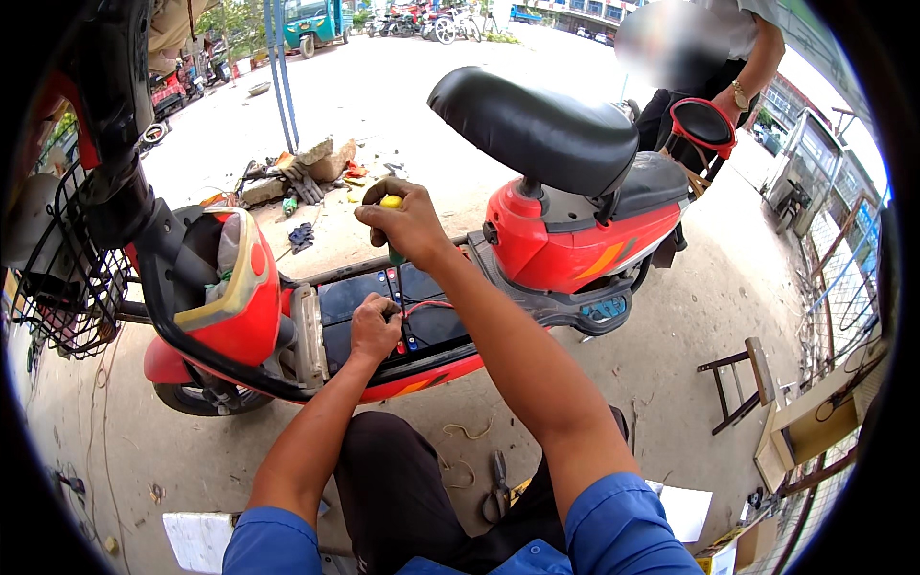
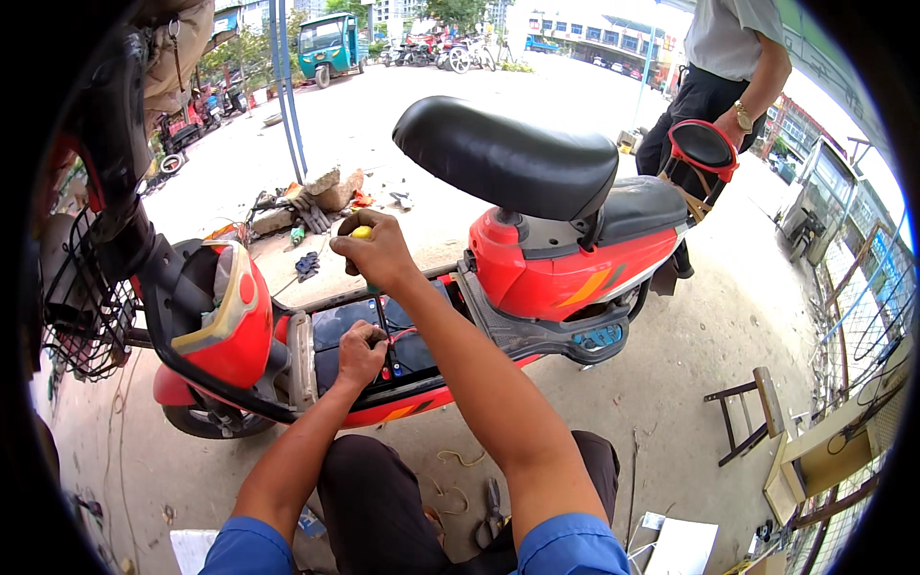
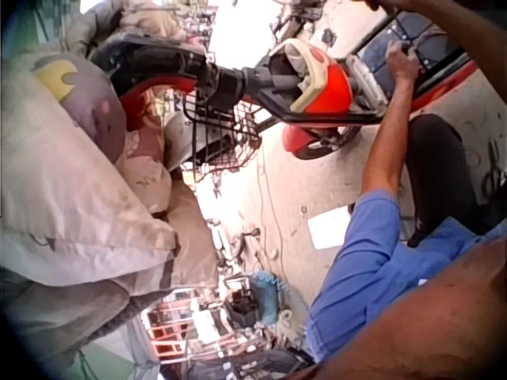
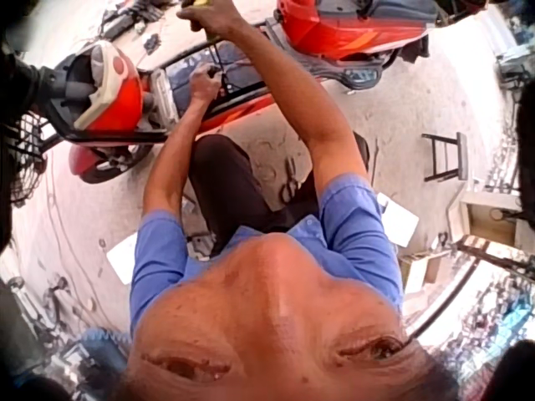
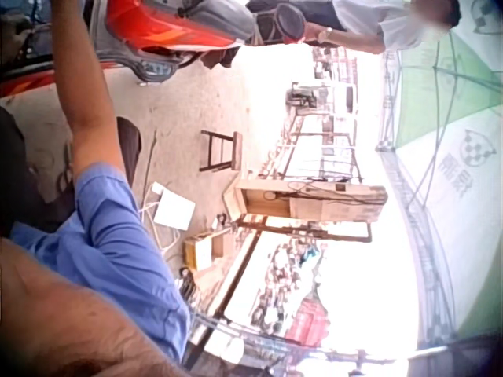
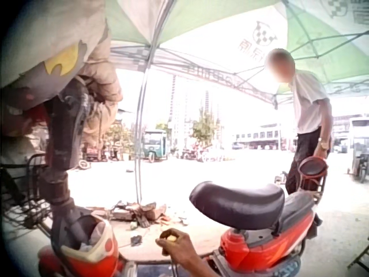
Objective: The person repairs the electrical connections of a red scooter's battery pack. They use pliers to strip wire insulation, twist the wires together, and then use a screwdriver to tighten the battery terminals.
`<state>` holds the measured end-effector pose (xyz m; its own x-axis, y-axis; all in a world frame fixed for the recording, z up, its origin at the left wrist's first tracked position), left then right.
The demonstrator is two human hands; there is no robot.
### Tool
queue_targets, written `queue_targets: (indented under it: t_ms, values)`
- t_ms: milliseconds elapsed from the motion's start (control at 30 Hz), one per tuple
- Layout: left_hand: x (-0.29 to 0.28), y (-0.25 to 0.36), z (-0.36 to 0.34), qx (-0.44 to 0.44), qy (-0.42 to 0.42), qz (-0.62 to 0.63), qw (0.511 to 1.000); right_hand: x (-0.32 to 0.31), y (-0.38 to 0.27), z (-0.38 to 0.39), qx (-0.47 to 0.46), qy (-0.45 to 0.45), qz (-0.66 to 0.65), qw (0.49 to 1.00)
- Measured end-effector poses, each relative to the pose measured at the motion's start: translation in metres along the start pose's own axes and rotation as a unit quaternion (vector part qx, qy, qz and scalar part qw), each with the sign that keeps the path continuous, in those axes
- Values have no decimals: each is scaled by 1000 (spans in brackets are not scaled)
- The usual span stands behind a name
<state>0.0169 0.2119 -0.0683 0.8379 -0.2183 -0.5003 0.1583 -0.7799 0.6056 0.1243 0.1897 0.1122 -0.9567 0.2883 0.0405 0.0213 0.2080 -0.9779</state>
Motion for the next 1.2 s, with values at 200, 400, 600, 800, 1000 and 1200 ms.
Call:
queue_targets:
  t_ms: [200, 400, 600, 800, 1000, 1200]
  values:
    - [0, 3, 1, 3, -3, 4, 1000, -4, 9, -3, -71, 80, 10, 994]
    - [0, 2, 0, -25, -20, 12, 999, -7, -3, 5, -168, 197, 60, 964]
    - [2, -2, 1, -2, -2, 8, 1000, -9, 0, 3, -153, 213, 63, 963]
    - [1, 1, 1, 0, -5, 8, 1000, -13, -3, 12, -159, 278, 89, 943]
    - [1, 0, 0, 5, -4, 0, 1000, 6, 10, -2, 6, -41, -25, 999]
    - [5, -2, 1, 1, -5, -3, 1000, -3, 20, -7, 4, 17, -39, 999]
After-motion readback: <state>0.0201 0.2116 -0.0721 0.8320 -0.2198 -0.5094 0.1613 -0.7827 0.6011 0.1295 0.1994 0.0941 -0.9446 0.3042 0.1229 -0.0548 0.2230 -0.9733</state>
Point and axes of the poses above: each hand's wrist, its own z-axis away from the middle knuckle, its own x-axis out of the palm, y = z × x, the point moved 9 cm from there along -z, towards the middle knuckle, and after that the axes turned 9 degrees about x, right-handed, at the moved point
